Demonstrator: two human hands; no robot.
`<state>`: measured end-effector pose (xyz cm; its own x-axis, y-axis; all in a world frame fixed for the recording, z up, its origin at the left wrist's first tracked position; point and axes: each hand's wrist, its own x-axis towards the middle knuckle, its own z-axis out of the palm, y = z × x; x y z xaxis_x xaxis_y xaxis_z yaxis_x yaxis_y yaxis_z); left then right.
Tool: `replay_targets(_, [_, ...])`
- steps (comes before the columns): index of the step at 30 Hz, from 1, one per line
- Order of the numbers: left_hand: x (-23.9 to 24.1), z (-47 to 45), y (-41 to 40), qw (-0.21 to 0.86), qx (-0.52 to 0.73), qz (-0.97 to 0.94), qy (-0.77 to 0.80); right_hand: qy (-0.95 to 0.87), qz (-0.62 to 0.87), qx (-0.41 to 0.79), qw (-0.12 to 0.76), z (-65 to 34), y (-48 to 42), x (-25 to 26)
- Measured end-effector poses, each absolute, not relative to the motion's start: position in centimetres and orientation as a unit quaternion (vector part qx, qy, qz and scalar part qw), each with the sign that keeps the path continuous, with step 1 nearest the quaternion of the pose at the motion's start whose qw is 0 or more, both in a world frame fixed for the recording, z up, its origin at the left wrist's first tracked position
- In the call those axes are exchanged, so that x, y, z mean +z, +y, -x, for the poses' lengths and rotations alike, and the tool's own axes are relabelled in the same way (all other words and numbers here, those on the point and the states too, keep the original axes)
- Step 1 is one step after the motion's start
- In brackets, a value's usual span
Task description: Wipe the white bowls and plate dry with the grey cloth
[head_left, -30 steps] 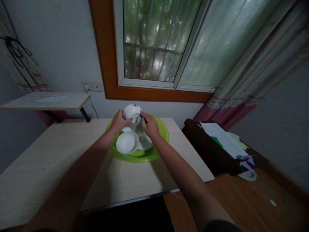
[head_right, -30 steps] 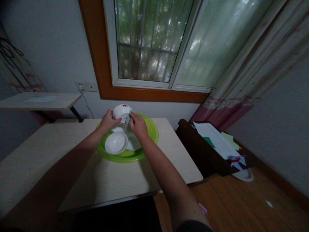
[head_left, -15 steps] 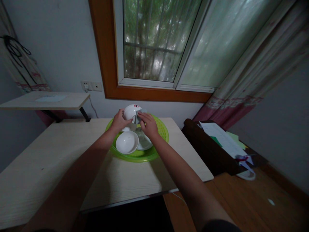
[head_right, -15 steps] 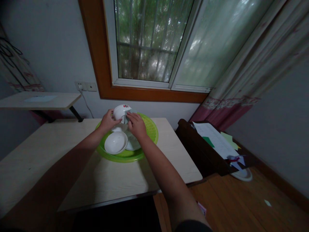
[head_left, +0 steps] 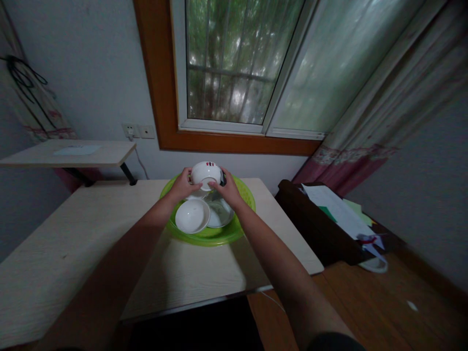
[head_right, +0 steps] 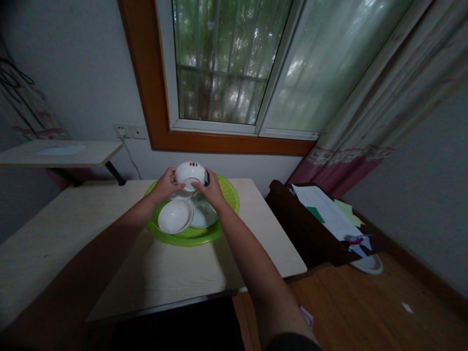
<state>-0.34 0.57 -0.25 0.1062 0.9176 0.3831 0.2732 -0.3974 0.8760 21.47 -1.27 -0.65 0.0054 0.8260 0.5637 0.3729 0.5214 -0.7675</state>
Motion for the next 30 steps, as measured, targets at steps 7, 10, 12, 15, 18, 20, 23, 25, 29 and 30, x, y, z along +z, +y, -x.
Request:
replay_targets(7, [-0.4,0.2,0.6,0.395,0.501,-0.653,0.409,-0.661,0.452,0.171,0.574,-21.7,-1.6,-0.1])
replay_targets(10, [-0.9,0.3,1.1,0.391,0.511,-0.663,0.383,-0.673,0.443,0.137,0.576,-21.7,-1.7,0.4])
replay_targets(12, [-1.2,0.4,1.5,0.368,0.520,-0.675,0.373,-0.688,0.431,0.119,0.571,-21.8,-1.8,0.6])
replay_targets(15, [-1.5,0.5,1.6,0.329,0.519,-0.695,0.373,-0.715,0.415,0.087,0.556,-21.9,-1.8,0.6])
replay_targets(18, [-1.4,0.4,1.3,0.294,0.503,-0.719,0.379,-0.735,0.406,0.066,0.539,-22.0,-1.8,0.5])
replay_targets(20, [-1.3,0.4,1.1,0.267,0.492,-0.732,0.388,-0.745,0.404,0.060,0.527,-22.0,-1.7,0.4])
replay_targets(23, [-1.1,0.4,1.0,0.229,0.485,-0.739,0.408,-0.759,0.409,0.051,0.505,-22.1,-1.9,0.4])
replay_targets(25, [-1.1,0.4,1.1,0.209,0.484,-0.739,0.419,-0.774,0.402,0.034,0.489,-22.1,-2.1,0.5])
replay_targets(29, [-0.8,0.5,1.0,0.168,0.472,-0.758,0.417,-0.825,0.342,-0.017,0.450,-21.5,-2.9,0.8])
replay_targets(30, [-0.7,0.5,0.9,0.157,0.466,-0.767,0.412,-0.838,0.324,-0.029,0.438,-21.3,-3.1,0.9])
